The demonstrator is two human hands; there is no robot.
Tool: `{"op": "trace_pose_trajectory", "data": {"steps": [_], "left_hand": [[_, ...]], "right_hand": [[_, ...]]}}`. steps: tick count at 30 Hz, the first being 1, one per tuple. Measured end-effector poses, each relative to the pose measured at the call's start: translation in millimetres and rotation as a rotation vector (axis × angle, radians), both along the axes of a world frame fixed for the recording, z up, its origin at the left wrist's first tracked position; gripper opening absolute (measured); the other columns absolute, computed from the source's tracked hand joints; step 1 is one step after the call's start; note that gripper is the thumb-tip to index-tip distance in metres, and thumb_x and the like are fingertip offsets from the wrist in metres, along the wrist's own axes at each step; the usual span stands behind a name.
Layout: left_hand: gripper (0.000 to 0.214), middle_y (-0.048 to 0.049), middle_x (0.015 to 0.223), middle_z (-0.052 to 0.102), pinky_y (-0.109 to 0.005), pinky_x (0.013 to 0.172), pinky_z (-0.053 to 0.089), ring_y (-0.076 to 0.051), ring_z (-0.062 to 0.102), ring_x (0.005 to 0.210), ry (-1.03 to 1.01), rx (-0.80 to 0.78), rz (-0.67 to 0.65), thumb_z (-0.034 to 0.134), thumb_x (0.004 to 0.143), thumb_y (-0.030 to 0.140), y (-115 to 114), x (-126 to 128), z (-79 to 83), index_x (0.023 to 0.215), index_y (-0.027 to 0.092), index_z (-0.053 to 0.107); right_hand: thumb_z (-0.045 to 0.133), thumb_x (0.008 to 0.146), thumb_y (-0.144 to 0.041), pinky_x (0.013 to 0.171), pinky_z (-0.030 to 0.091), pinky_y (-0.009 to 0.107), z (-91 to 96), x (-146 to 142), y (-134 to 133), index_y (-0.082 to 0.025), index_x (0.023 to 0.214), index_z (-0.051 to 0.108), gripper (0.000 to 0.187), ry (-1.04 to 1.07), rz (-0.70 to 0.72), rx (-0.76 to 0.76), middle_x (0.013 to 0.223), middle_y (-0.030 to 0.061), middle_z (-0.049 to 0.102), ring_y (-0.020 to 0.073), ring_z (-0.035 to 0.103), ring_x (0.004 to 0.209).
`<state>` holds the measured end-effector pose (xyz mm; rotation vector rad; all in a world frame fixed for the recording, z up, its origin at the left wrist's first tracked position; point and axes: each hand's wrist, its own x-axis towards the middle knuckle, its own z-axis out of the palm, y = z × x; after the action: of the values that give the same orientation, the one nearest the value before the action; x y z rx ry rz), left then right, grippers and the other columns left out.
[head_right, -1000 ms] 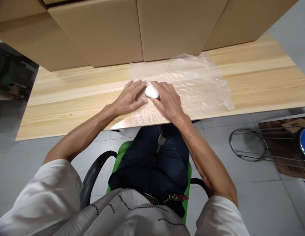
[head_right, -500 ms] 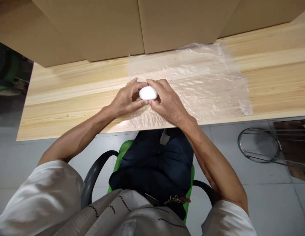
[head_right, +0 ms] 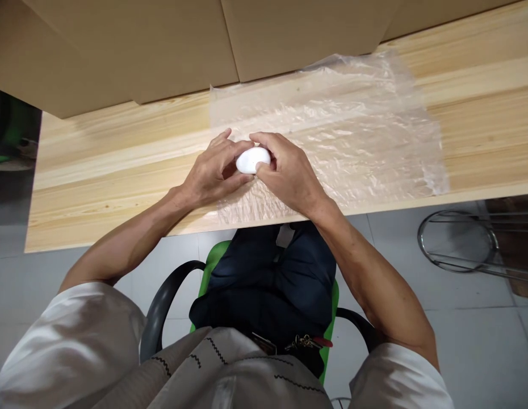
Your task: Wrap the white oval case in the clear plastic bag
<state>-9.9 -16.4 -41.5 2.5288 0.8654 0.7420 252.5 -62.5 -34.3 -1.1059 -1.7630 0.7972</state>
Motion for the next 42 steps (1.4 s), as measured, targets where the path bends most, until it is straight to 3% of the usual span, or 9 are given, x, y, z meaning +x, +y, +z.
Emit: {"op": "trace_pose_trajectory", "data": {"steps": [21,35,42], "left_hand": [[0.07,-0.0113,0.146,0.083,-0.09,0.154,0.038,-0.039,0.082,0.147,0.063,0.155,0.004,0.043,0.13,0.081,1,4,-16.5,0.182,0.038,0.059],[0.08,-0.0099,0.137,0.088,-0.082,0.16,0.035,-0.036,0.085,0.138,0.046,0.052,0.031,0.045,0.124,0.092,-1,8,-3.6,0.175,0.035,0.071],[0.08,-0.0116,0.138,0.086,-0.086,0.158,0.034,-0.039,0.082,0.143,0.037,0.058,0.034,0.046,0.124,0.091,1,9,-11.2,0.178,0.037,0.069]], "right_hand": [[0.082,0.102,-0.04,0.135,0.068,0.076,-3.4,-2,2,-0.034,0.152,0.087,0.051,0.011,-0.012,0.038,0.159,0.0079,0.087,0.0455,0.083,0.15],[0.082,0.106,-0.046,0.137,0.066,0.076,-3.8,2,0,-0.036,0.151,0.086,0.046,0.001,-0.035,-0.002,0.158,0.0086,0.088,0.0446,0.081,0.15],[0.081,0.099,-0.039,0.136,0.066,0.075,1.1,-2,-1,-0.035,0.151,0.087,0.052,-0.023,-0.049,0.009,0.155,0.0083,0.089,0.0451,0.082,0.148]]}}
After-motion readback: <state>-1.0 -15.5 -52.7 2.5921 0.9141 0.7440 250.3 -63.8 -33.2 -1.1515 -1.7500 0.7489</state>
